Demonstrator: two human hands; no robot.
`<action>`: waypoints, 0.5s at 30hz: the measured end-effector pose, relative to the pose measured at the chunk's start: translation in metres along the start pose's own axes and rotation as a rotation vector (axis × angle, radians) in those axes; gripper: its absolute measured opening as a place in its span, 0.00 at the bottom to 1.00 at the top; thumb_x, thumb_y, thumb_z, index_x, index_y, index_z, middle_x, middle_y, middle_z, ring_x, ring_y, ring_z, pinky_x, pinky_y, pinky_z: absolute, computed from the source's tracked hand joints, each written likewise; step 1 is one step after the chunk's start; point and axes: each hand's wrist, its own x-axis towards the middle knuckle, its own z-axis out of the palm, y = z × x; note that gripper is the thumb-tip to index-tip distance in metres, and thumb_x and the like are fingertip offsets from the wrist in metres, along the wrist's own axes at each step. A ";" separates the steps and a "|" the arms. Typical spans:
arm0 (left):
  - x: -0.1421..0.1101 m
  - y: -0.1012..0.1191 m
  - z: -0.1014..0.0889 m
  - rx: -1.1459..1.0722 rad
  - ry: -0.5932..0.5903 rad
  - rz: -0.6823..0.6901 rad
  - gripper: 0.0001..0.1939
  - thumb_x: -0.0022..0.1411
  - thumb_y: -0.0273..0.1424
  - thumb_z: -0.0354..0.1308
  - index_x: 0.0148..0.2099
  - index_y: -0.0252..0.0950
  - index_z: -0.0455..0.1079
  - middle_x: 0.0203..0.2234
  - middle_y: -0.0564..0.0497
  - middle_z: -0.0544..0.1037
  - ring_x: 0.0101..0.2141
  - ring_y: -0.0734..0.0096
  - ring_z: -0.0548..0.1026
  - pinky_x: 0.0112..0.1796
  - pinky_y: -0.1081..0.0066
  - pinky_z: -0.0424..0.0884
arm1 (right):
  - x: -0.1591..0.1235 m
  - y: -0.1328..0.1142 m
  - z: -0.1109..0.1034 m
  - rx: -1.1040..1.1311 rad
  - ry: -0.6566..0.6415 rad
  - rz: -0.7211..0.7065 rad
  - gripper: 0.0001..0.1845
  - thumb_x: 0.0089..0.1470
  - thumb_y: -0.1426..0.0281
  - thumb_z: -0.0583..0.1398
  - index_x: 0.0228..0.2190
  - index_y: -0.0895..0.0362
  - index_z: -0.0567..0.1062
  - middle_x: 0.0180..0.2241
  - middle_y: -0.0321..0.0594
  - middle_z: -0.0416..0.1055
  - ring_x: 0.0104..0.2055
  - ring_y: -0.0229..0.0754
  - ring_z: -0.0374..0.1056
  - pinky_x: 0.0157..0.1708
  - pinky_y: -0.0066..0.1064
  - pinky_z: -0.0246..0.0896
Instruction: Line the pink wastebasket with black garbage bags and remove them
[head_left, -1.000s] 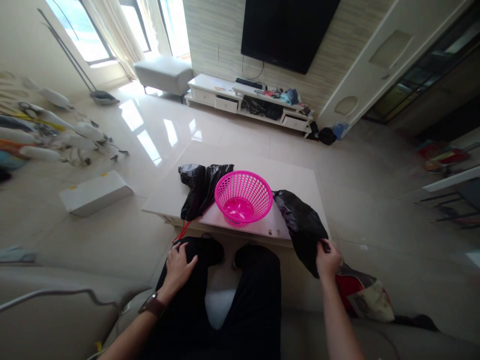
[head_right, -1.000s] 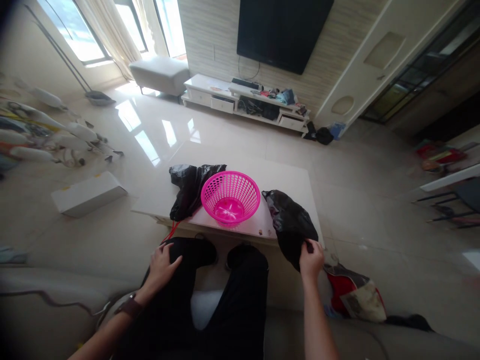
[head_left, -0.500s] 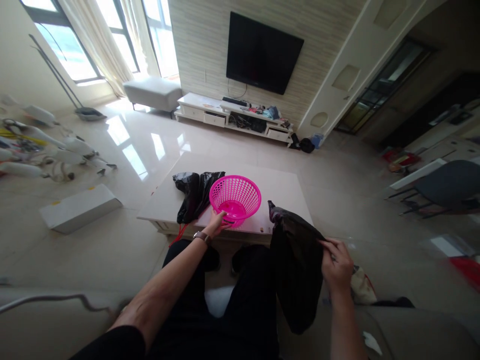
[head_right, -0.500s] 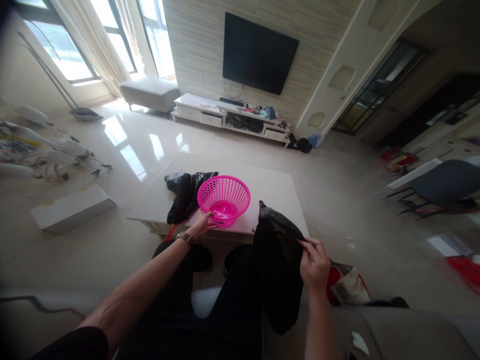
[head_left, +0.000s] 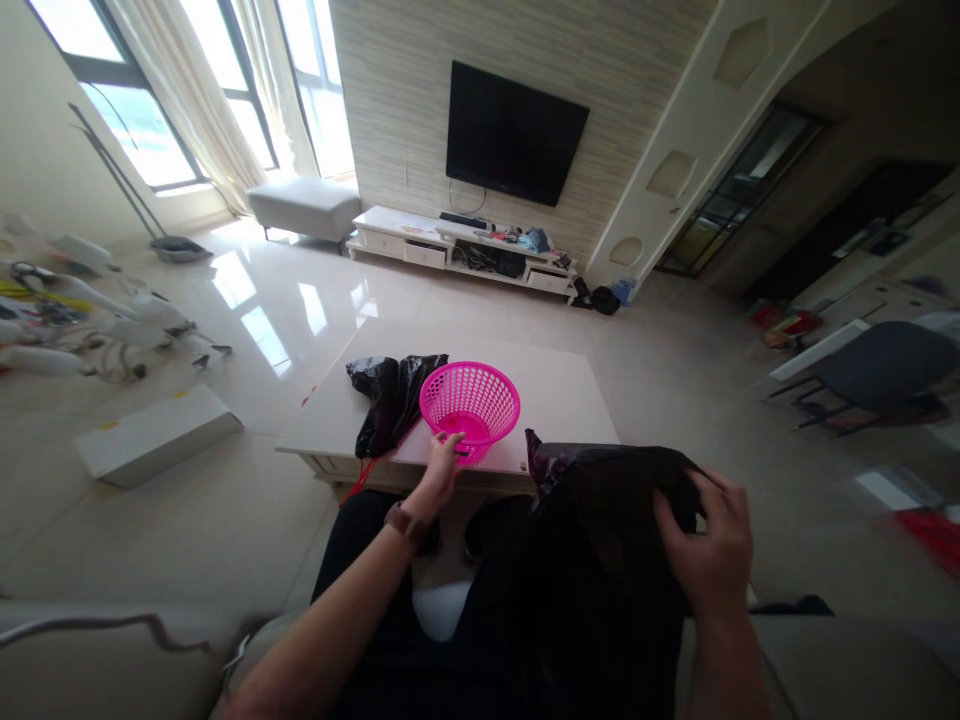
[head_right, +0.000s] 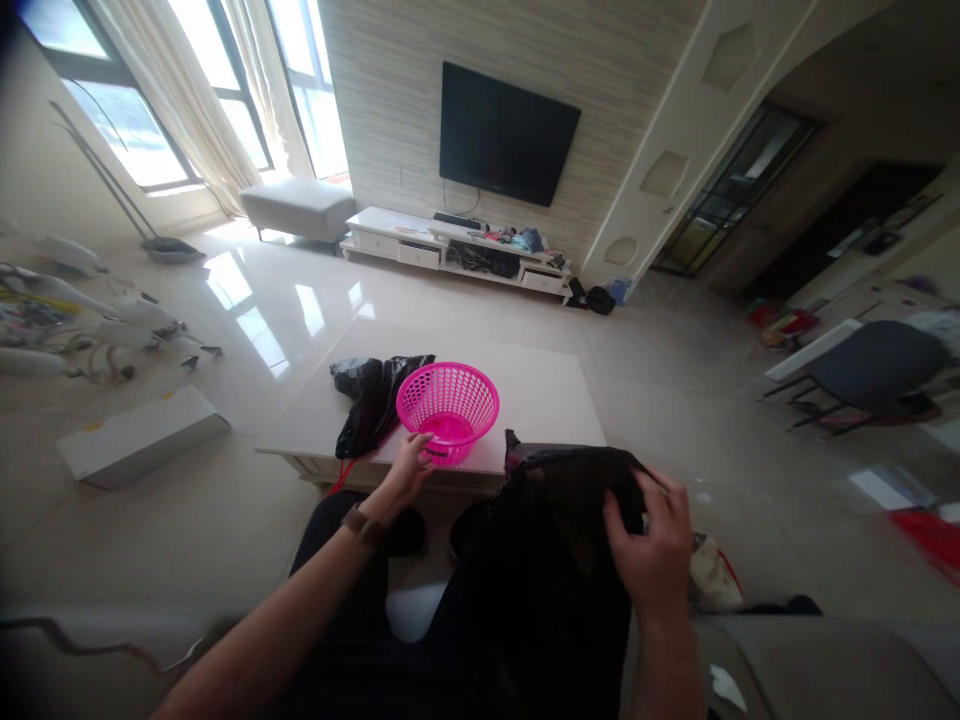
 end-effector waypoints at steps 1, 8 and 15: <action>-0.027 -0.001 0.007 0.002 -0.080 0.037 0.34 0.66 0.48 0.64 0.68 0.45 0.59 0.64 0.38 0.71 0.58 0.53 0.76 0.49 0.61 0.76 | 0.002 -0.003 -0.003 -0.007 0.003 -0.004 0.20 0.63 0.64 0.67 0.54 0.58 0.78 0.49 0.53 0.74 0.51 0.55 0.75 0.48 0.48 0.77; -0.139 -0.014 0.024 0.561 -0.606 0.564 0.47 0.54 0.27 0.71 0.73 0.44 0.59 0.68 0.39 0.64 0.62 0.49 0.69 0.62 0.51 0.69 | 0.017 -0.008 -0.016 -0.025 0.054 0.011 0.33 0.60 0.64 0.69 0.63 0.58 0.73 0.58 0.57 0.70 0.59 0.61 0.71 0.58 0.56 0.71; -0.121 -0.006 0.035 0.477 -0.546 0.575 0.18 0.66 0.20 0.51 0.53 0.38 0.73 0.49 0.45 0.79 0.49 0.60 0.76 0.54 0.59 0.73 | -0.023 -0.041 -0.010 -0.101 0.142 0.007 0.05 0.58 0.71 0.68 0.39 0.55 0.82 0.48 0.49 0.74 0.53 0.57 0.71 0.57 0.54 0.64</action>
